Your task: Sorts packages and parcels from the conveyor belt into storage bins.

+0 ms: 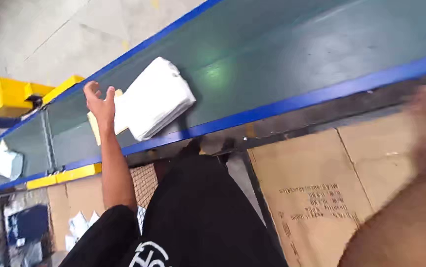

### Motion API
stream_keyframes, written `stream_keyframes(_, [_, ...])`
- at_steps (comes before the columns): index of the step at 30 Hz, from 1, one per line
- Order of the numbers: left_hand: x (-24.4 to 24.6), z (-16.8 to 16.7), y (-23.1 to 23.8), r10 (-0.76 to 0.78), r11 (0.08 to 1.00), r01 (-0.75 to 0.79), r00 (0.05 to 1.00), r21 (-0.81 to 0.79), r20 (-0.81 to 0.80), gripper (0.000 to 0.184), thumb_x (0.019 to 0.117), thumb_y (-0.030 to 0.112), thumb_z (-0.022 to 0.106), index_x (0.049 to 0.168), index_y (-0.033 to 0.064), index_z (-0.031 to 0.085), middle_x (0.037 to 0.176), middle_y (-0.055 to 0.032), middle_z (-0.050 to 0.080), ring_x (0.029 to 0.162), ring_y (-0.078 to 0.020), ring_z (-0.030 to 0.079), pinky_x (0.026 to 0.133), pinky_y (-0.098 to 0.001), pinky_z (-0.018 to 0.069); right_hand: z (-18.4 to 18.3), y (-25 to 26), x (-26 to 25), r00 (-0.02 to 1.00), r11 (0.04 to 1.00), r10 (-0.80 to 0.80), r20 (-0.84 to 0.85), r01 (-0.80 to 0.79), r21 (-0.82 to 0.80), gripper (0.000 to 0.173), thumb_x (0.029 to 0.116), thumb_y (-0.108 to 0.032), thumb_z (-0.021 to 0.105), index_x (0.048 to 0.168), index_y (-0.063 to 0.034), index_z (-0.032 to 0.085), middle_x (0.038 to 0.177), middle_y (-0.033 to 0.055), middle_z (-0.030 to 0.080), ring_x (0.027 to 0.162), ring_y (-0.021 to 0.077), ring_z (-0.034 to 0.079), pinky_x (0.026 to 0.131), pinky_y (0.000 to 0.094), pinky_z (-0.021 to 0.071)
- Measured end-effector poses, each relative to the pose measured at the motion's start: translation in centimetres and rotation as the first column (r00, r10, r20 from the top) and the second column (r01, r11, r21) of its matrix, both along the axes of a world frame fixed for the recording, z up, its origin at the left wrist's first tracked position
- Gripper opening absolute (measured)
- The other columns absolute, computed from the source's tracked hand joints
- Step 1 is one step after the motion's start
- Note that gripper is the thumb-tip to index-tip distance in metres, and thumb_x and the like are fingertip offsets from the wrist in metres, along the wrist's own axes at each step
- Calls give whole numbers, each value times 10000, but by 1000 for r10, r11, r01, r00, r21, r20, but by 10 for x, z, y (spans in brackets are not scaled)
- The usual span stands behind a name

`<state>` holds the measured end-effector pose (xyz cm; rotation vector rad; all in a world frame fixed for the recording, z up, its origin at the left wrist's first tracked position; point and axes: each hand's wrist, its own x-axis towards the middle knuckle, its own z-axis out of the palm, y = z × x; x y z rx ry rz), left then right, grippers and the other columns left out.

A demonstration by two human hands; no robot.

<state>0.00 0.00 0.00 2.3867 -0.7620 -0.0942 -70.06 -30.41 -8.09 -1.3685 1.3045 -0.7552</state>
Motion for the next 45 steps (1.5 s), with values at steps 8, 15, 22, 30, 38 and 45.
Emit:
stream_keyframes(8, [22, -130, -22, -63, 989, -45, 731, -140, -680, 914, 962, 407, 708, 1621, 190, 113, 1439, -182, 546, 1200, -271, 650, 966, -473, 590, -99, 77, 382, 935, 919, 346, 78, -354, 175, 918, 863, -550, 757, 1564, -97, 375, 1519, 143, 501, 1352, 277, 533, 1110, 525, 463])
stream_keyframes(15, [-49, -81, -113, -337, 941, 216, 655, -259, -676, 793, 986, 321, 684, 1586, 105, 212, 1405, -78, 571, 1189, -114, 632, 1018, -351, 558, -77, 83, 319, 976, 984, -76, 203, 41, 172, 856, 758, -302, 885, 1437, -1, 458, 1301, 249, 599, 1154, 307, 629, 971, 465, 555])
stream_keyframes(22, [-202, 30, -254, -894, 256, 844, 20, -472, -448, 930, 925, 494, 688, 1640, 225, 156, 1616, -61, 401, 1352, -214, 555, 1072, -410, 528, -47, 206, 175, 495, 703, -703, 510, 376, 604, 511, 990, -504, 488, 1322, -119, 535, 1088, 102, 712, 959, 231, 708, 770, 430, 620])
stream_keyframes(30, [-193, -21, -200, -899, 399, 844, 285, -358, -331, 937, 914, 550, 696, 1614, 101, 263, 1628, -124, 378, 1448, -269, 452, 1145, -439, 464, -24, -9, -75, 221, 544, -596, 772, 818, 186, 720, 1021, -672, 348, 1598, -259, 226, 1568, 119, 414, 1383, 335, 485, 1056, 621, 481])
stream_keyframes(38, [-76, -134, -105, -360, 905, 406, 891, 129, -278, 1041, 876, 436, 782, 1577, -89, 220, 1605, -344, 274, 1523, -431, 262, 1263, -512, 224, -5, -92, 13, 954, 941, -297, -40, 286, -182, 921, 939, -394, 721, 1619, -93, 178, 1482, 113, 544, 1266, 204, 610, 1014, 401, 555])
stream_keyframes(45, [-71, -173, -219, -273, 890, 354, 919, 288, -285, 1175, 728, 619, 846, 1604, 66, 291, 1649, -251, 256, 1487, -505, 267, 1121, -755, 275, -100, -76, 277, 857, 938, 308, -413, -347, -20, 986, 846, -571, 762, 1556, -17, 360, 1420, 248, 561, 1269, 394, 584, 1074, 567, 477])
